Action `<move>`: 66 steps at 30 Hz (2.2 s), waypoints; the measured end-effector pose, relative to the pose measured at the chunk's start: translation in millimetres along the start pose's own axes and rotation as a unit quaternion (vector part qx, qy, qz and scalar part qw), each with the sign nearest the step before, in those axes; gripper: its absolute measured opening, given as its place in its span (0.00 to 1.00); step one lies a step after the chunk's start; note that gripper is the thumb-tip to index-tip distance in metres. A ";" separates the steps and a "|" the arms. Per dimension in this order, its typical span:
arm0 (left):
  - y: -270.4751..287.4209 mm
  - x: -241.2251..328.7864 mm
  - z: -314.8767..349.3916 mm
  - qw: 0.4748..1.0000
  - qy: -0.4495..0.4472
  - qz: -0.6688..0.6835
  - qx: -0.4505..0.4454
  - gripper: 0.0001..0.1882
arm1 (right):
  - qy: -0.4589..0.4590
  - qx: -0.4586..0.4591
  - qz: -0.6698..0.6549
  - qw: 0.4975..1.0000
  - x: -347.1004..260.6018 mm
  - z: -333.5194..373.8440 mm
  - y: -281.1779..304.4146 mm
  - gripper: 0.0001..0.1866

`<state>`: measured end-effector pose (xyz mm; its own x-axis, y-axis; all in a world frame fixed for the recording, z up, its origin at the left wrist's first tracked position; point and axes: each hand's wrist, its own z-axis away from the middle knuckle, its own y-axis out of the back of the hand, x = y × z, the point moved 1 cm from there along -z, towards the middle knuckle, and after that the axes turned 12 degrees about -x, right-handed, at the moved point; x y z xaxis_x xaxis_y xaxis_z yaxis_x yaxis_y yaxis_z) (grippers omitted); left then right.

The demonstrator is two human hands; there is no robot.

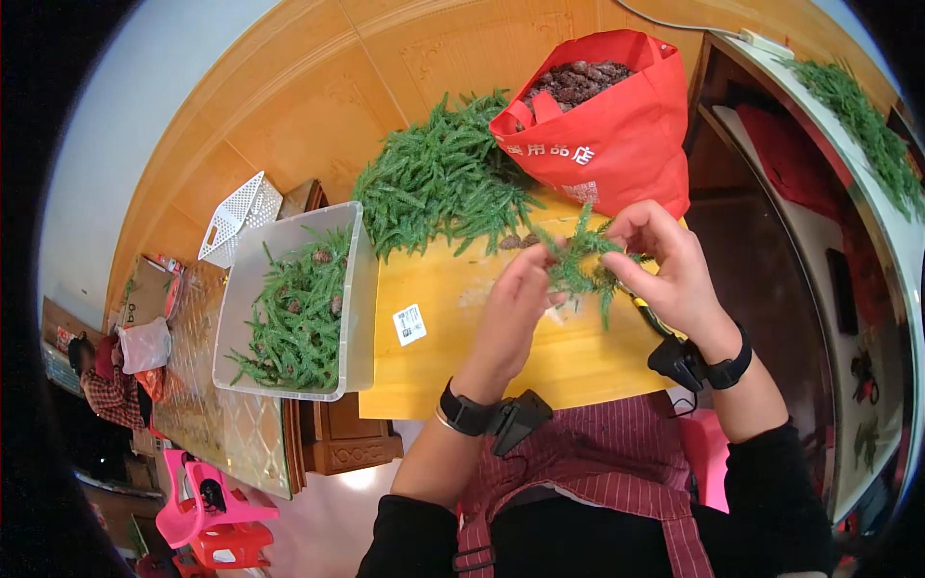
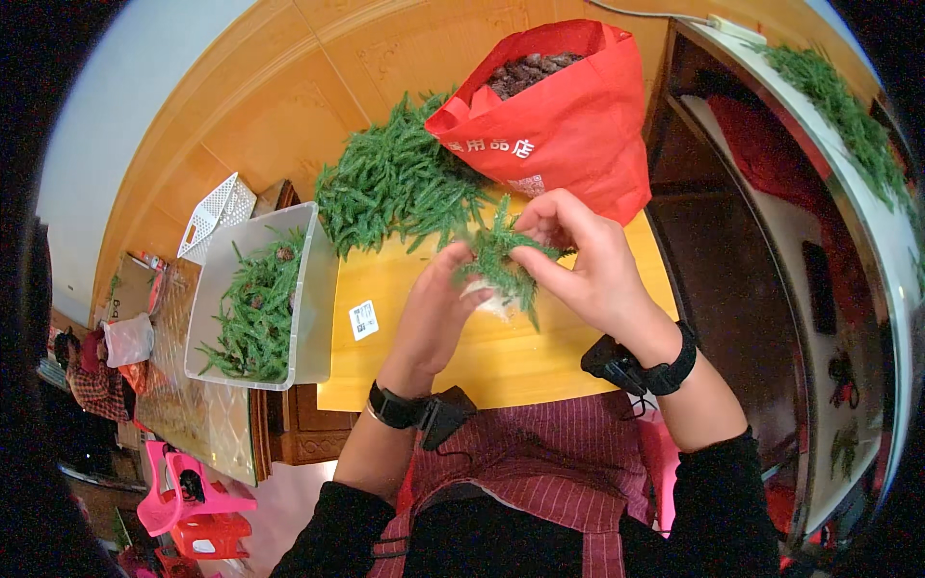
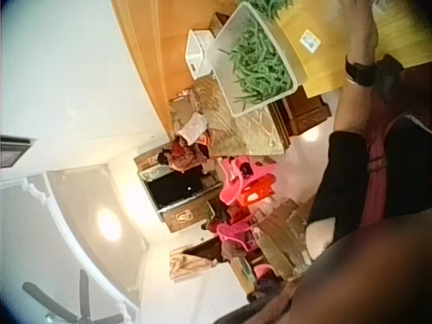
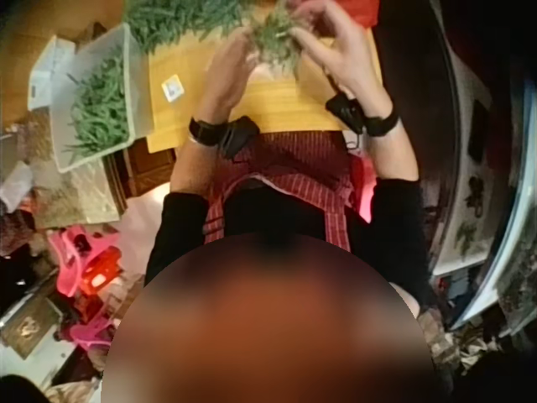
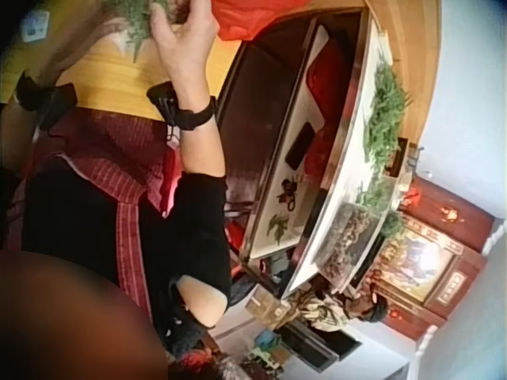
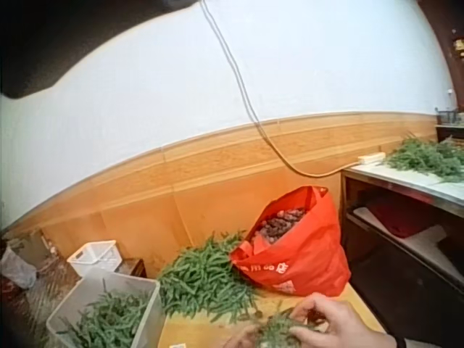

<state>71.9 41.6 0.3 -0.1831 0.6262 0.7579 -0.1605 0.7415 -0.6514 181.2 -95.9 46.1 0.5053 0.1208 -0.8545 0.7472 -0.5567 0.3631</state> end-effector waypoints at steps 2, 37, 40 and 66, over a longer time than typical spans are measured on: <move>-8.0 5.8 1.1 0.971 -0.065 -0.215 -0.087 0.19 | -0.010 -0.018 -0.034 0.999 4.2 0.5 -0.3 0.10; -7.6 4.4 -3.7 0.908 -0.183 -0.375 -0.040 0.18 | 0.109 -0.040 0.285 0.952 -6.6 0.5 -16.0 0.31; -13.7 7.1 -2.9 0.925 -0.141 -0.349 -0.045 0.20 | 0.115 -0.034 0.295 0.948 -6.1 0.6 -14.6 0.30; -3.4 11.2 -1.7 0.981 -0.051 -0.183 -0.036 0.09 | 0.089 -0.101 0.180 0.975 -7.6 7.9 -11.4 0.36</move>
<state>72.1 46.6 11.0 -0.2229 0.2900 0.9307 -0.1654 0.9296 -0.3293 165.5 -97.0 45.5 0.8032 0.0978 -0.5876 0.5689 -0.4186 0.7079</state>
